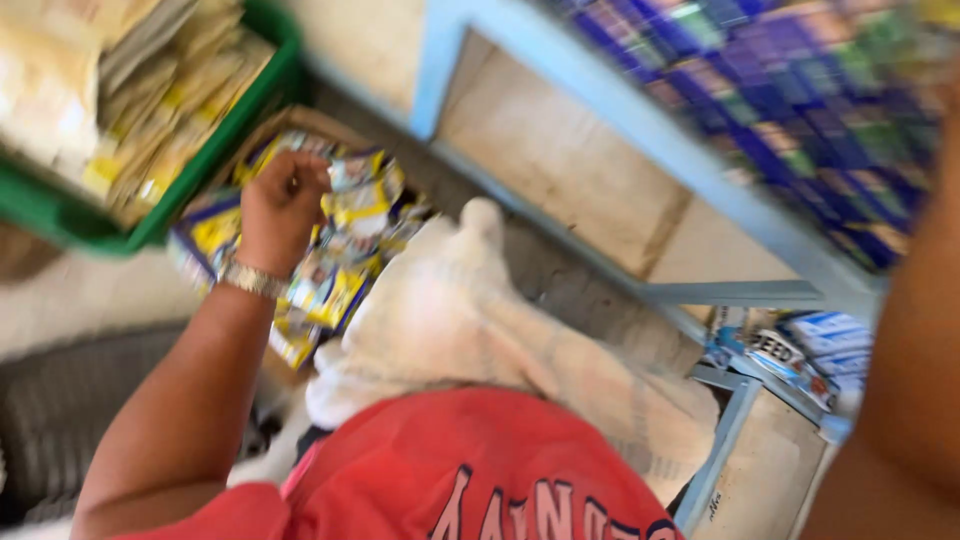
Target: Stocking and organizing milk powder sachets on grocery store shelves.
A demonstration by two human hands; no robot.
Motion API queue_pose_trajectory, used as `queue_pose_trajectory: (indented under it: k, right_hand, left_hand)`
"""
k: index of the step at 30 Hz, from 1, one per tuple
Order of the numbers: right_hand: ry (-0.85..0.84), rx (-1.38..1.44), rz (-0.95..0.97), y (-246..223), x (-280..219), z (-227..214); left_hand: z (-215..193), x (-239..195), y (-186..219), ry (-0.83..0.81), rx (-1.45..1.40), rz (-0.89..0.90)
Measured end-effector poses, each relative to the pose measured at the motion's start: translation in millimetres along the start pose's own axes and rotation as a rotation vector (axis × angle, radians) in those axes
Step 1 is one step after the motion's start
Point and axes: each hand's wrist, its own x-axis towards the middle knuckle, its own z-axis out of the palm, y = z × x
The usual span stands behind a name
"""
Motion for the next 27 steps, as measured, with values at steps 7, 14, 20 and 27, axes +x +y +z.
queue_pose_trajectory:
  k: [7, 14, 20, 27]
  right_hand:
    - [0.199, -0.121, -0.319, -81, -187, 57]
    - [0.263, 0.095, 0.145, 19, -283, 163]
    - [0.272, 0.353, 0.393, 49, -317, 168]
    - [0.274, 0.374, 0.484, 80, -356, 155]
  left_hand:
    - [-66, -42, -65, 0.144, -0.063, -0.173]
    - [-24, -26, -101, 0.001, 0.259, 0.090]
    - [22, -11, -74, -0.178, 0.771, 0.248]
    - [42, -12, -99, -0.352, 1.251, 0.111]
